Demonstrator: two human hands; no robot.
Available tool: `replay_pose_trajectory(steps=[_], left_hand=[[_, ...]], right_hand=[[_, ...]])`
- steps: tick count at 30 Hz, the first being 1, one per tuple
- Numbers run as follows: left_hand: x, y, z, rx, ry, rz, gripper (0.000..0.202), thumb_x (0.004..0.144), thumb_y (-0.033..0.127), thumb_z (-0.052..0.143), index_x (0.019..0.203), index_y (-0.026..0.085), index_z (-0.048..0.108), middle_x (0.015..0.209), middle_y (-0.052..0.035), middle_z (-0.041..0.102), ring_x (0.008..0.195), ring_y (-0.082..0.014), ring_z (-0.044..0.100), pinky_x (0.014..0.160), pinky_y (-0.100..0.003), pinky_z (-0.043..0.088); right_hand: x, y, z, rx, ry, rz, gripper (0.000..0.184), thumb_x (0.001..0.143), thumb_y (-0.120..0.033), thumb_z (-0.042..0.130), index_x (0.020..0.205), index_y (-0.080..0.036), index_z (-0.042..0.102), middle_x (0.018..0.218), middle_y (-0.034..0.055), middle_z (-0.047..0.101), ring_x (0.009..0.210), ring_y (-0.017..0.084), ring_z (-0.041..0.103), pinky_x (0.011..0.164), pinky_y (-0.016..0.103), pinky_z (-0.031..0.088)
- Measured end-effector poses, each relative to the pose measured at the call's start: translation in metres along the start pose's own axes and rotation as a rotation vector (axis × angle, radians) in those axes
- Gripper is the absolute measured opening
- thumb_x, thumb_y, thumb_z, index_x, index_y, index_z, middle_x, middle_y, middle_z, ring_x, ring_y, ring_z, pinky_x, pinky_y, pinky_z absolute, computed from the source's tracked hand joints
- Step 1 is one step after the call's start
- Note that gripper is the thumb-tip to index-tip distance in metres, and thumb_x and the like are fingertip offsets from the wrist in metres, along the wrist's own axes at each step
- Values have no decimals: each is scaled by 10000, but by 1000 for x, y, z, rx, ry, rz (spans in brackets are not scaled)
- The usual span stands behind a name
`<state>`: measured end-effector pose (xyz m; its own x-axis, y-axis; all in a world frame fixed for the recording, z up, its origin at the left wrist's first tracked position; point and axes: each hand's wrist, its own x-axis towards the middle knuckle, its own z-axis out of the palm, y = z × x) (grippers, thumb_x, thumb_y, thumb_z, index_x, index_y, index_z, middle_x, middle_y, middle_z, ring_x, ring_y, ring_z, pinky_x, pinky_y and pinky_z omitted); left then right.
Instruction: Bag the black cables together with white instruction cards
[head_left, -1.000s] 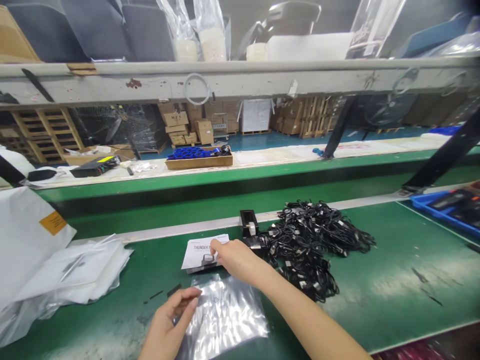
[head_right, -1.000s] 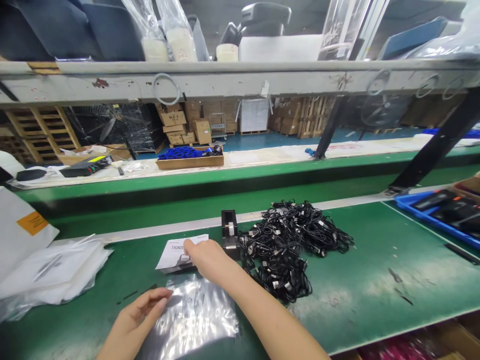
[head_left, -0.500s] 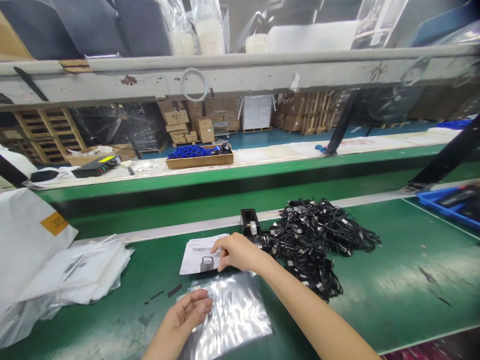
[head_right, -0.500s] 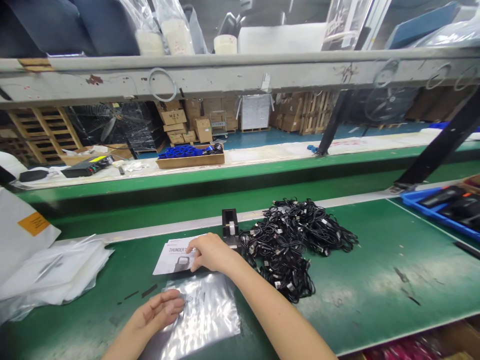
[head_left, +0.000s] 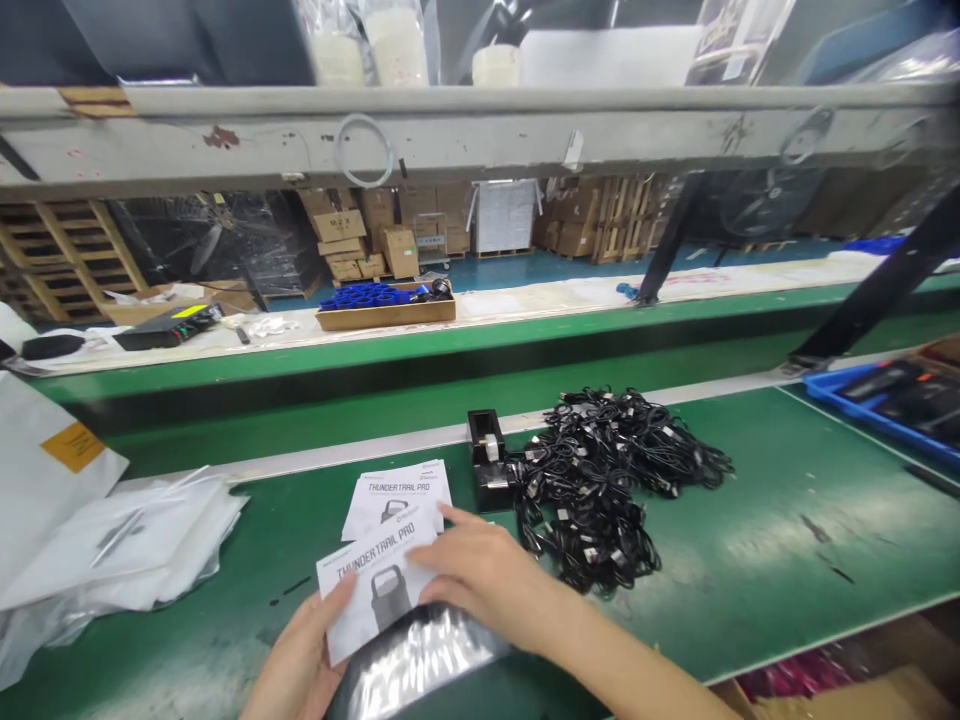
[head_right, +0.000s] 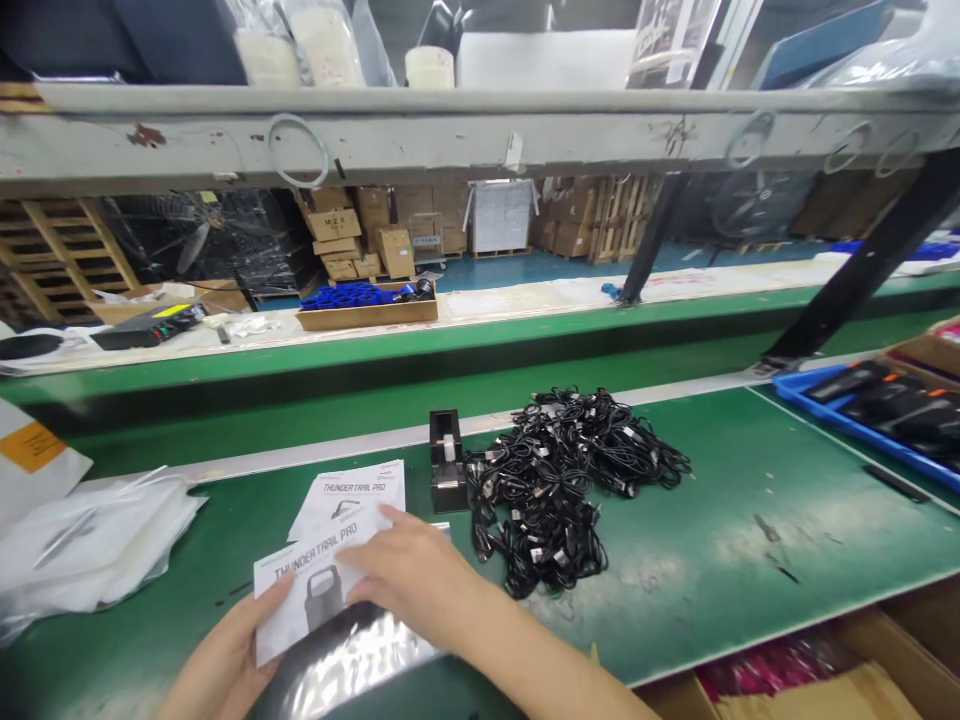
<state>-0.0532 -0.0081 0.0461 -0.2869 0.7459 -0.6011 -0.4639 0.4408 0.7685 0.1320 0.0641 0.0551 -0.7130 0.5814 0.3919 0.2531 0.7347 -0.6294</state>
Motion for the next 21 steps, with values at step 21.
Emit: replay_pose_trajectory(steps=[21], left_hand=[[16, -69, 53, 1240, -197, 820, 236, 766, 419, 528, 626, 231, 560, 703, -7, 534, 741, -222, 484, 679, -348, 362]], right_hand=[[-165, 28, -35, 631, 466, 1017, 282, 720, -437, 596, 734, -162, 536, 499, -53, 490, 465, 86, 451, 468, 201, 355]])
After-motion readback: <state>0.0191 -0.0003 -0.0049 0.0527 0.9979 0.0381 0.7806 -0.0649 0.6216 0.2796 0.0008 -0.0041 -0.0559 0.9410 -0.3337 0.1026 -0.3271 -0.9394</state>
